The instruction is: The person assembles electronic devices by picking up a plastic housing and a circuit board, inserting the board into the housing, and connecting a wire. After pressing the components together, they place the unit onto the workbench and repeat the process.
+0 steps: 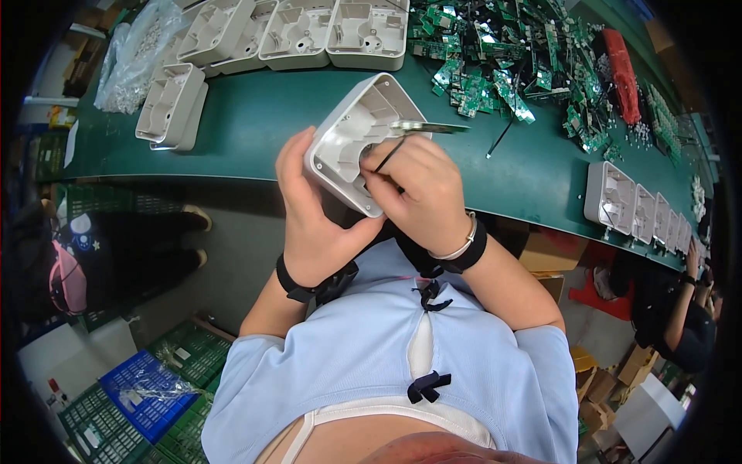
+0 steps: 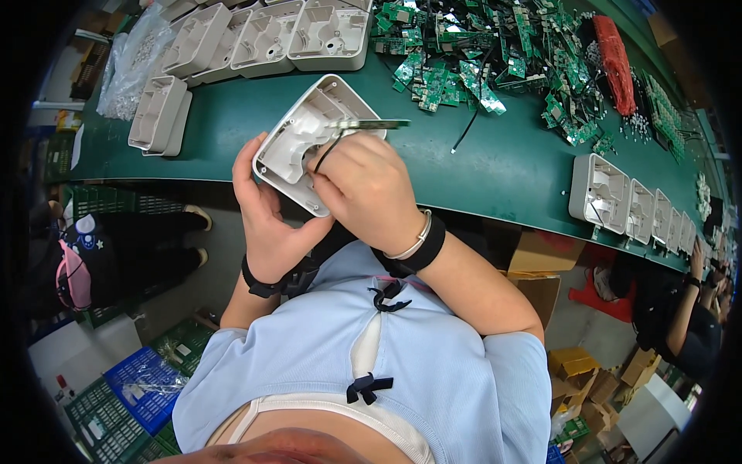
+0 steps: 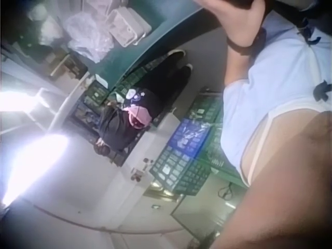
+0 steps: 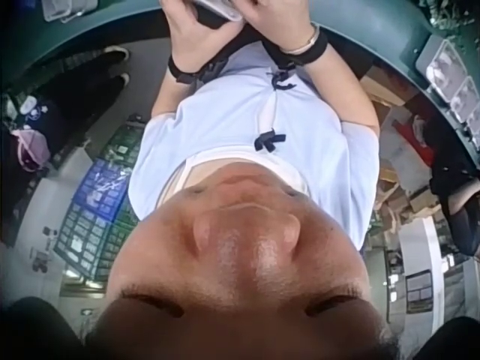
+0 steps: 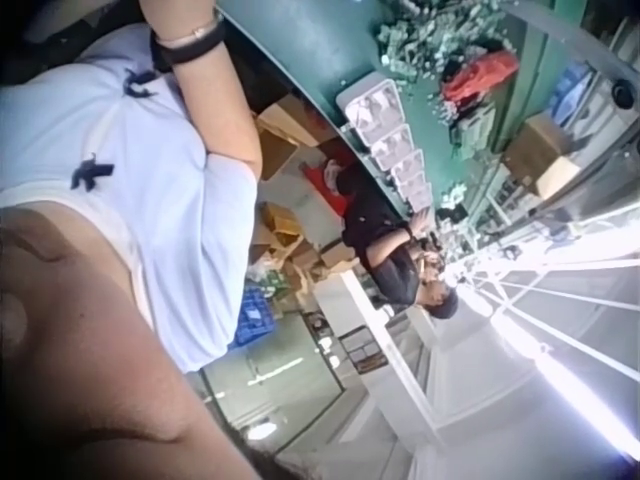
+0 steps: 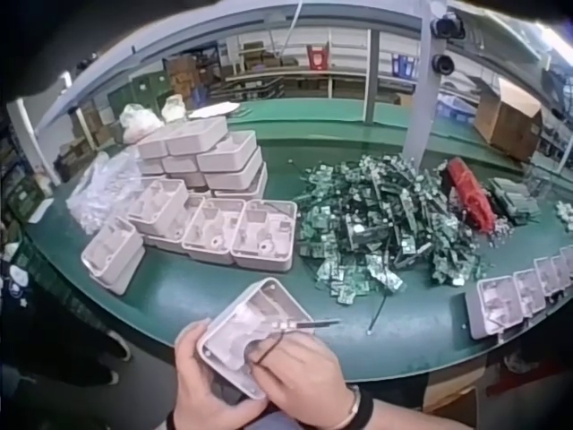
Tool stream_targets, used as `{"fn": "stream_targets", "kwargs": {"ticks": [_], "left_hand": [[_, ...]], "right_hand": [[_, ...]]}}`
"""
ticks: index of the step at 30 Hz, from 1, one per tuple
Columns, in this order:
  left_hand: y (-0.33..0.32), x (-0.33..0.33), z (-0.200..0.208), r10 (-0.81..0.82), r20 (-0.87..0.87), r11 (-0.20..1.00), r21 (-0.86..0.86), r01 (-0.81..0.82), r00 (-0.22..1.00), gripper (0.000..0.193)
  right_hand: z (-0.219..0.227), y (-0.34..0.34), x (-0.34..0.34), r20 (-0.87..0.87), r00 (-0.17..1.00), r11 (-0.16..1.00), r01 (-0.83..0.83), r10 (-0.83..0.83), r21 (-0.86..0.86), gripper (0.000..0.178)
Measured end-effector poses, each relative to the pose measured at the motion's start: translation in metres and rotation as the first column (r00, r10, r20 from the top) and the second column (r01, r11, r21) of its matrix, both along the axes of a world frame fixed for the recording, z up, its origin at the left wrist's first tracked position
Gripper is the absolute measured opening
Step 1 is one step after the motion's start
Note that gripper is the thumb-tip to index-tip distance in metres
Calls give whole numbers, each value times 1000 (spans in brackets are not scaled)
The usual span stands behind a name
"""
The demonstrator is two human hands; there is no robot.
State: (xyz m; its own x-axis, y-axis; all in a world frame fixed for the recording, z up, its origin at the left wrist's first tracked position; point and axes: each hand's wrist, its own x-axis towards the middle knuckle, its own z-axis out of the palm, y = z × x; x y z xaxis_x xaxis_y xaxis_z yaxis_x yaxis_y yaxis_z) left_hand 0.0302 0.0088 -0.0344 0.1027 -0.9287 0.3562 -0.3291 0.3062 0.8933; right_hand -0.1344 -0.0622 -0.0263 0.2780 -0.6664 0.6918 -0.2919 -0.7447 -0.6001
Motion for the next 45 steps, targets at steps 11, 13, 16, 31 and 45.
{"fn": "stream_targets", "kwargs": {"ticks": [11,13,16,31,45], "left_hand": [[-1,10,7,-44,2,998,49,43,999,115],[-1,13,6,-40,18,998,40,39,999,115],[-2,16,6,-35,60,999,25,34,998,114],[-7,23,2,-71,-9,997,25,71,997,113],[-7,28,8,-90,6,995,38,89,996,112]], "right_hand": [[14,2,-34,-150,986,996,85,-79,37,21],[23,-3,-37,-168,963,975,218,-208,38,21],[25,-10,-36,-218,948,968,246,-230,50,22],[30,5,-35,-83,990,967,-94,116,236,31],[19,11,-42,191,927,746,-373,323,551,25]]}}
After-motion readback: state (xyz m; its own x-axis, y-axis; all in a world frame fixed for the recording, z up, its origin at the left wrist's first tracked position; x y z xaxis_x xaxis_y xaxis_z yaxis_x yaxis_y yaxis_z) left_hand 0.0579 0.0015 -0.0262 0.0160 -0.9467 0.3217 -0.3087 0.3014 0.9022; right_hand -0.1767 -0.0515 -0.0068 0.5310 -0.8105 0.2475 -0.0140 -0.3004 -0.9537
